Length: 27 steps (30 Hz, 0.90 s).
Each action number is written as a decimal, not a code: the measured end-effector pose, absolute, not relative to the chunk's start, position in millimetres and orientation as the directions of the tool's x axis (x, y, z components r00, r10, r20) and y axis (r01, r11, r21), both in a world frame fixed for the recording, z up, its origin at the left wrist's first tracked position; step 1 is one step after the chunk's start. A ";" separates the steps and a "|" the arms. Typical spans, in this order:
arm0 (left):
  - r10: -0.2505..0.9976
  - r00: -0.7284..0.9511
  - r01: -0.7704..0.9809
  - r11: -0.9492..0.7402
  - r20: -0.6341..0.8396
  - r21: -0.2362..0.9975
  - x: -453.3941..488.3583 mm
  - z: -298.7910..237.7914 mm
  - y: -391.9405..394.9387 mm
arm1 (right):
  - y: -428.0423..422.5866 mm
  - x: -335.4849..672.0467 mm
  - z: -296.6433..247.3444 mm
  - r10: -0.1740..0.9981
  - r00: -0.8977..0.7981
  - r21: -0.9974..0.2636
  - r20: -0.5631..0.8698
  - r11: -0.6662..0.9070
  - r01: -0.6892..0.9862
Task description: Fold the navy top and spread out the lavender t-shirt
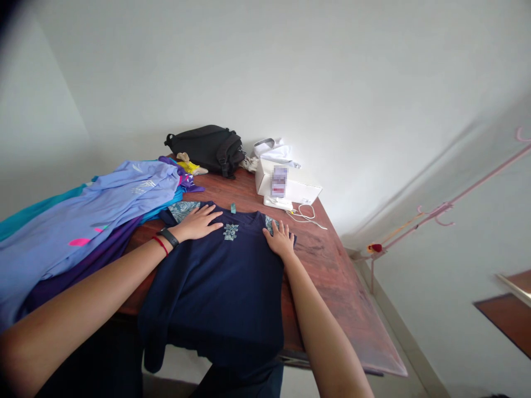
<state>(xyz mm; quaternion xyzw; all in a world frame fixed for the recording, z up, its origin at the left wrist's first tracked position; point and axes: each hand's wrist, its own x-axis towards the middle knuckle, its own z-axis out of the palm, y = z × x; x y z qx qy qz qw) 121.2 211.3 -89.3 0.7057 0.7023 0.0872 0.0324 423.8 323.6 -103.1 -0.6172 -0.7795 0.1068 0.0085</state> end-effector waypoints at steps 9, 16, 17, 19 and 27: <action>0.996 -0.002 0.987 -0.012 0.087 0.161 120.2 -91.7 212.9 | 322.7 424.2 -102.5 0.965 -0.238 -0.198 -0.109 0.213 0.957; 0.995 -0.001 0.984 -0.017 0.101 0.175 119.6 -93.1 212.4 | 322.9 424.1 -102.7 0.965 -0.237 -0.180 -0.114 0.214 0.960; 0.995 -0.001 0.985 -0.017 0.101 0.173 119.5 -93.3 212.5 | 322.7 424.2 -102.8 0.965 -0.237 -0.183 -0.112 0.214 0.959; 0.995 0.000 0.986 -0.017 0.100 0.168 119.3 -93.9 212.8 | 322.2 424.3 -102.8 0.965 -0.240 -0.194 -0.107 0.216 0.957; 0.994 0.000 0.989 -0.016 0.107 0.149 119.1 -94.9 214.2 | 322.1 424.2 -101.8 0.965 -0.240 -0.193 -0.109 0.216 0.957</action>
